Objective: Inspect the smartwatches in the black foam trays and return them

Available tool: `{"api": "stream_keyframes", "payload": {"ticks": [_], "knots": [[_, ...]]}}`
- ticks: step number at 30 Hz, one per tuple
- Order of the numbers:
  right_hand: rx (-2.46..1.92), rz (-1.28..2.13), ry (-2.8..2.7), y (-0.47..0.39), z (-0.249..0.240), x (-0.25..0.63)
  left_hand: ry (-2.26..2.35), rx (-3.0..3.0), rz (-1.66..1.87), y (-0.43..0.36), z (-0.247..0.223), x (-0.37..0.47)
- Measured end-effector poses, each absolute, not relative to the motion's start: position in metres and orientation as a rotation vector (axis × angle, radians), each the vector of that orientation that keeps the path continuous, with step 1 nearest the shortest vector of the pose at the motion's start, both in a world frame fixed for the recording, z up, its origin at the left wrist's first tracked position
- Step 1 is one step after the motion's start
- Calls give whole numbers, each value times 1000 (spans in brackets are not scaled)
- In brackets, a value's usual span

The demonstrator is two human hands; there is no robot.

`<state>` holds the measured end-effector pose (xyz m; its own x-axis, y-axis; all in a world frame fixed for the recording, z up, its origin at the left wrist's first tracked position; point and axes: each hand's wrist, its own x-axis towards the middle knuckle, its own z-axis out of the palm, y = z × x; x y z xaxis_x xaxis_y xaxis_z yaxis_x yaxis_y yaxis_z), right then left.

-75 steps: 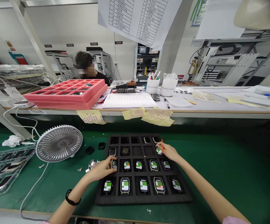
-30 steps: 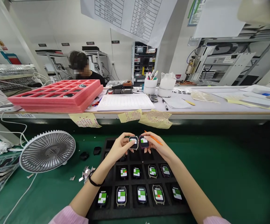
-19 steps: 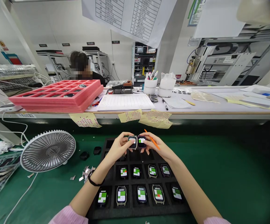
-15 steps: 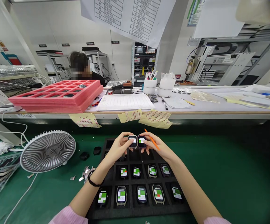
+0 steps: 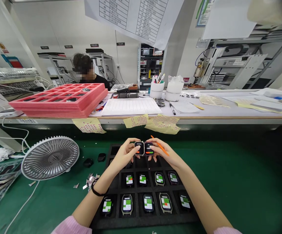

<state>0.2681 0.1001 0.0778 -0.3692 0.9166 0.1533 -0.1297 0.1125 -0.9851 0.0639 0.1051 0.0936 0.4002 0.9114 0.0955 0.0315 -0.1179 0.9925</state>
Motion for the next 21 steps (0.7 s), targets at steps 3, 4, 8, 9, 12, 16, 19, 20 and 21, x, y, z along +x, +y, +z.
{"api": "stream_keyframes", "payload": {"ticks": [3,4,8,9,12,16,19,20,21], "knots": [[-822,1421,-1462,101,77,268,883,1499,939,104,95,64],[-827,1416,-1459,101,76,268,881,1499,935,104,95,64],[-849,1394,-1443,101,75,266,872,1499,927,105,95,63],[-850,1390,-1438,102,75,265,868,1500,925,105,95,63],[-845,1381,-1438,101,75,265,858,1506,924,105,94,62],[-857,1363,-1440,98,80,265,857,1533,924,104,95,60],[-865,1361,-1434,96,83,266,842,1548,899,103,97,59],[-869,1363,-1435,96,83,266,835,1547,890,102,98,58],[-871,1366,-1435,96,83,266,829,1546,884,102,99,58]]}}
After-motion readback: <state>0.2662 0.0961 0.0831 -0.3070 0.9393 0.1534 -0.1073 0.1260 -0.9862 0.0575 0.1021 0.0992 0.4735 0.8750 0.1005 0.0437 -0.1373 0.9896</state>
